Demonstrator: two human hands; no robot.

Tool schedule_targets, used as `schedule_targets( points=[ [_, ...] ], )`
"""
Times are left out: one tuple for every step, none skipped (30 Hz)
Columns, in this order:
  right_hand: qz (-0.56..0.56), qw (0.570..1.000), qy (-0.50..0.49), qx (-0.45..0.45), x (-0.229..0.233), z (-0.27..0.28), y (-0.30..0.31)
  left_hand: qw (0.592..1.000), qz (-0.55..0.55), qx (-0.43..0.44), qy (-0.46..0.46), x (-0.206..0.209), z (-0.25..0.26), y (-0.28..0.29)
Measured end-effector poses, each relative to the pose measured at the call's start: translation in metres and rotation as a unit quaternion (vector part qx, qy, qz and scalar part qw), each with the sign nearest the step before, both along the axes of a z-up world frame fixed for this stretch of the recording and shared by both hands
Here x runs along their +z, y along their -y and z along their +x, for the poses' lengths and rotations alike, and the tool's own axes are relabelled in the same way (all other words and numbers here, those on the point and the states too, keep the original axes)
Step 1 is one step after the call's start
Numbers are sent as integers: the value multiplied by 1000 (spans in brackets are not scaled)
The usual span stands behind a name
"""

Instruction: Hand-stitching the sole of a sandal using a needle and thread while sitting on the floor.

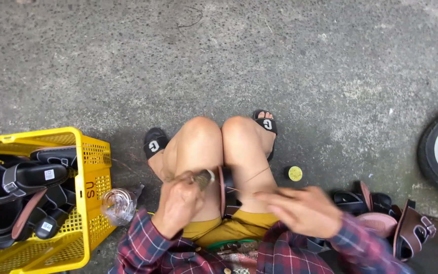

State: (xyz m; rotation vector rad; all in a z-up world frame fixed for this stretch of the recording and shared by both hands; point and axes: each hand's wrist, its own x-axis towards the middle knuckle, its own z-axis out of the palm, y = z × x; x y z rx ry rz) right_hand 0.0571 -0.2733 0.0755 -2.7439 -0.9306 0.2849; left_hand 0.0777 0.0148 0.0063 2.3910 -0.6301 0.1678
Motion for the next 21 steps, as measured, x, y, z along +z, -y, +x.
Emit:
schedule_targets(
  points=[
    [54,998,-20,3,-5,-3,-10,998,46,31,33,0,4,-3],
    [109,993,-39,9,-10,-5,-21,991,92,66,68,1,7,-7],
    [111,993,-38,7,-9,-7,-23,991,93,64,69,10,8,-6],
    [116,987,-108,-14,-8,-7,-26,995,54,68,40,20,12,-7],
    [122,976,-178,-34,-7,-7,-29,997,15,71,11,29,15,-7],
    [122,976,-179,-36,-5,-7,-25,997,15,69,10,41,14,-2],
    [188,966,-169,-61,-3,-6,-22,999,-30,41,-3,53,12,3],
    [254,951,-159,-83,-2,-5,-19,997,-75,15,-18,64,10,7],
    [254,950,-160,-83,-2,-6,-19,997,-75,15,-19,63,6,13],
    [274,938,-166,-134,-1,-7,-20,998,-56,-38,-9,62,2,19],
    [293,922,-172,-185,-1,-7,-19,995,-37,-92,1,61,-2,26],
    [295,922,-171,-185,-5,-9,-24,995,-36,-92,2,57,-4,26],
    [267,939,-128,-174,-9,-11,-28,994,-46,-94,21,54,-6,27],
    [238,953,-85,-165,-13,-14,-31,993,-57,-98,39,50,-7,29],
    [240,953,-83,-167,-12,-16,-36,993,-55,-100,40,49,-9,25],
    [212,963,-50,-160,-10,-18,-41,992,-49,-109,44,47,-11,22],
    [183,971,-17,-153,-8,-21,-46,991,-42,-117,47,45,-14,18],
    [184,971,-17,-153,-8,-21,-48,991,-41,-117,46,41,-16,15],
    [172,973,-12,-156,-8,-21,-51,990,-27,-129,51,37,-18,11],
    [160,974,-6,-158,-7,-20,-53,988,-13,-140,56,33,-20,7],
    [160,974,-5,-158,-8,-20,-55,989,-13,-140,57,31,-22,6]
  ],
)
